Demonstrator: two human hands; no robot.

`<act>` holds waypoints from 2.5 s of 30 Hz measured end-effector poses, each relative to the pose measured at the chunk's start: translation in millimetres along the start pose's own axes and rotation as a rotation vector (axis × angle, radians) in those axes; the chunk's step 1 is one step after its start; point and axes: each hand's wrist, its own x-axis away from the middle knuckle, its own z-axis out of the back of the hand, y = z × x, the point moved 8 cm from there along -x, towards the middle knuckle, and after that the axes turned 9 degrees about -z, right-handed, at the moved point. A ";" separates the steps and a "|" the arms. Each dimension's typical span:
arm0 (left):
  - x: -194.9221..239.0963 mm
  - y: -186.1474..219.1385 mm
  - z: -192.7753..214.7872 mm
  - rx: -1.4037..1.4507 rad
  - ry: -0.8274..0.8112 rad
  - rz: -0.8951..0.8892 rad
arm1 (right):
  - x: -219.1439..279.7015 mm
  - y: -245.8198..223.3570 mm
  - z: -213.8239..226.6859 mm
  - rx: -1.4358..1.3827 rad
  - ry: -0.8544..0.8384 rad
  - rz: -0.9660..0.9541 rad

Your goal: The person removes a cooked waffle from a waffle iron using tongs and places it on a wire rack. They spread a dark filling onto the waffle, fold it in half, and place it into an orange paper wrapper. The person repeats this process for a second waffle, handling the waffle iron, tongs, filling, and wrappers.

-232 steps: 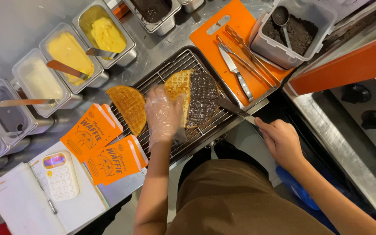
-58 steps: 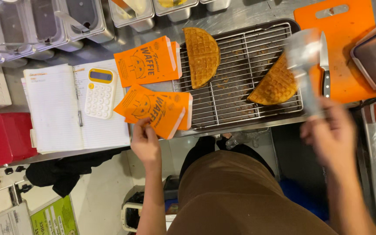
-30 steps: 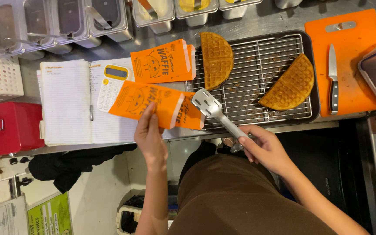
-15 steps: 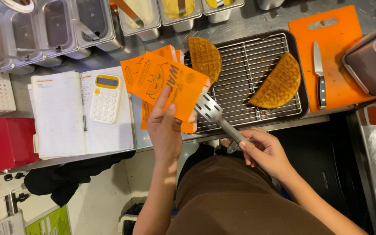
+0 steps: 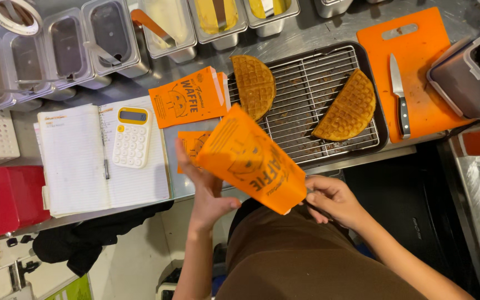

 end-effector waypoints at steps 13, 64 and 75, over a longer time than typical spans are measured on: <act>-46.1 2.2 109.9 0.207 0.389 -0.222 | 4.3 5.6 25.8 0.092 0.448 -0.186; -51.8 -42.1 133.4 0.302 0.408 -0.006 | 1.3 -137.6 -22.6 1.406 0.916 0.287; -69.8 -31.9 113.0 0.249 0.360 -0.052 | -24.9 -127.7 -24.8 1.541 0.848 0.394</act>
